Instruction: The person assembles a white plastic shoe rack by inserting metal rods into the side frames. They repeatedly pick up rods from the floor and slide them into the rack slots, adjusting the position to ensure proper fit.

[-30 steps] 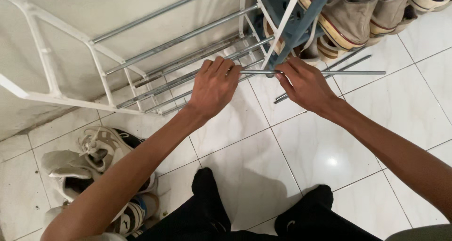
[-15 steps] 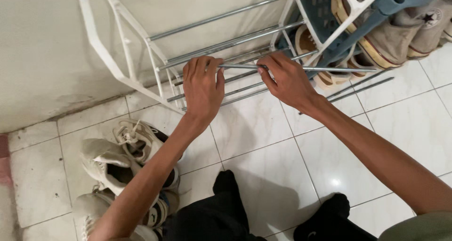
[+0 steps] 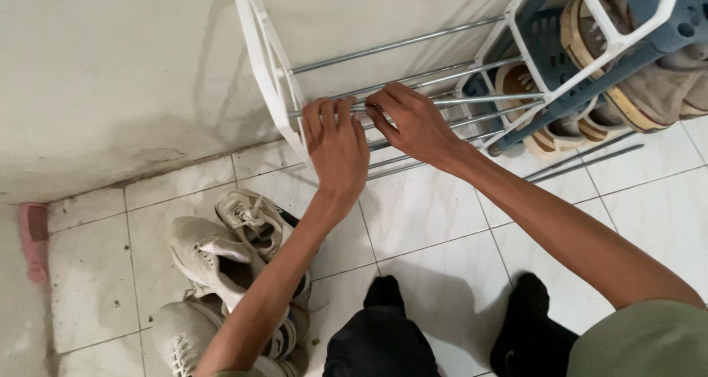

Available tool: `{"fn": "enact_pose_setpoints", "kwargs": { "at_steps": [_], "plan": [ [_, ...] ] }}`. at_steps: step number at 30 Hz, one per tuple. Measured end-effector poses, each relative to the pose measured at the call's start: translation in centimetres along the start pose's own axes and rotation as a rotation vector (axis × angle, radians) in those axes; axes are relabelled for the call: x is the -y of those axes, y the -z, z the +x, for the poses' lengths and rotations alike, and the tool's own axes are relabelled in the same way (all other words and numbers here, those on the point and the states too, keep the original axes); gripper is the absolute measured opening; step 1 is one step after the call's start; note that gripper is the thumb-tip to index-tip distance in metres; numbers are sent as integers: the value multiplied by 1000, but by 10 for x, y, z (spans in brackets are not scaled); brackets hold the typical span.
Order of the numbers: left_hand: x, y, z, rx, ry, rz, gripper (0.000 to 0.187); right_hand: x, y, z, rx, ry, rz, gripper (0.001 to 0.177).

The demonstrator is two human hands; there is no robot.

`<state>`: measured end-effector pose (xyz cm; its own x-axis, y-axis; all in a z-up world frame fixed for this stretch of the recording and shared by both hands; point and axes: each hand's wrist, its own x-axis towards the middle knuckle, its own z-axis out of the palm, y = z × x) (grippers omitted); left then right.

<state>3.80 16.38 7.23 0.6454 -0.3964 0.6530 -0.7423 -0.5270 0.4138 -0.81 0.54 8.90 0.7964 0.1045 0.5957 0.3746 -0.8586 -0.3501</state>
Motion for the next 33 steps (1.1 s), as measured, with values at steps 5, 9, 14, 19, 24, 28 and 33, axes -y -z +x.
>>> {"fn": "enact_pose_setpoints", "kwargs": {
  "at_steps": [5,9,14,19,24,28,33],
  "plan": [
    [1,-8,1,22,39,-11,30,-7,-6,17,42,62,-84,12],
    [1,-8,0,73,87,-81,35,-18,-5,28,108,137,-170,15],
    [5,-11,13,-7,1,21,38,-31,-1,40,119,94,-164,19],
    [9,-13,30,91,64,-33,44,-38,10,48,240,-90,-10,21],
    [8,-24,45,90,81,-79,43,-43,24,67,361,-104,67,22],
    [6,-37,56,2,82,5,39,-50,30,78,364,-123,153,19],
    [0,-34,63,40,118,32,40,-60,35,88,415,-85,131,17]
  ]
}}
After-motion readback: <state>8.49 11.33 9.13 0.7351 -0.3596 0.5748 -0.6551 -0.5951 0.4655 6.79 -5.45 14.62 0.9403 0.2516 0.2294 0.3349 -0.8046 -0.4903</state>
